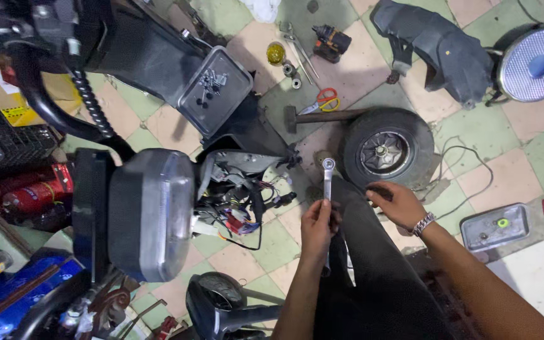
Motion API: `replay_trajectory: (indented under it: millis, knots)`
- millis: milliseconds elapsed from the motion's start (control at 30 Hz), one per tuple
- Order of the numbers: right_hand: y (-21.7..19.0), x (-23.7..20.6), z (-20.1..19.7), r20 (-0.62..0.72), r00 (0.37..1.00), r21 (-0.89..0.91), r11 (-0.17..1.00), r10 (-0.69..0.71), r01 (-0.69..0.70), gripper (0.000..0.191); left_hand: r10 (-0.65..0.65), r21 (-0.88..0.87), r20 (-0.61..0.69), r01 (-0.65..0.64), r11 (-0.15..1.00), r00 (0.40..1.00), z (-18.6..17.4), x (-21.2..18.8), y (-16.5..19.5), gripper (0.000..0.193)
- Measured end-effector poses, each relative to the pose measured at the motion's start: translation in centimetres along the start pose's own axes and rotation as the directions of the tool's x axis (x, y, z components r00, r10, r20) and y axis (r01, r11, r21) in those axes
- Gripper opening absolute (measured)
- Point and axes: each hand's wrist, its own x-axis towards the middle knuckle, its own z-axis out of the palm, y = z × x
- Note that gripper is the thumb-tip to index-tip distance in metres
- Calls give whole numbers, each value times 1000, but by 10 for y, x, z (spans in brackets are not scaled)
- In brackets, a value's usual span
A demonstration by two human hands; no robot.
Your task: The person works on the front assembly of a motorcycle, installing the handlebar and headlight unit, routing and connecting wires, and tightening fasteners. They use a cordless impact driver, wrenches, and a screwdriver to secure components and adjust the wiring harness.
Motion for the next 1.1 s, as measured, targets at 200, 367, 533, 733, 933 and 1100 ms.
replay_trajectory:
  millis: [200,367,533,733,933,1100]
  knots:
    - [-31,2,26,44,998,56,997,-49,46,44,35,-35,-19,-35,999,999,-1,7,13,27]
    - [-63,2,53,-8,988,699,706,-156,117,49,111,123,7,-111,986,994,-10,-2,10,30]
    - [-74,-23,84,-192,971,640,732,-139,231,38,39,418,51,-56,907,998,-37,-39,3,25]
    - [-51,-89,136,-345,938,640,724,-27,256,21,-167,471,124,90,877,978,-62,-95,2,31]
    - [-40,-215,207,-593,796,653,653,127,383,22,-181,627,340,-79,775,923,-62,-151,-6,37]
    - [-9,-311,259,-713,621,682,529,327,504,33,-383,829,503,-308,467,774,-59,-217,-40,37]
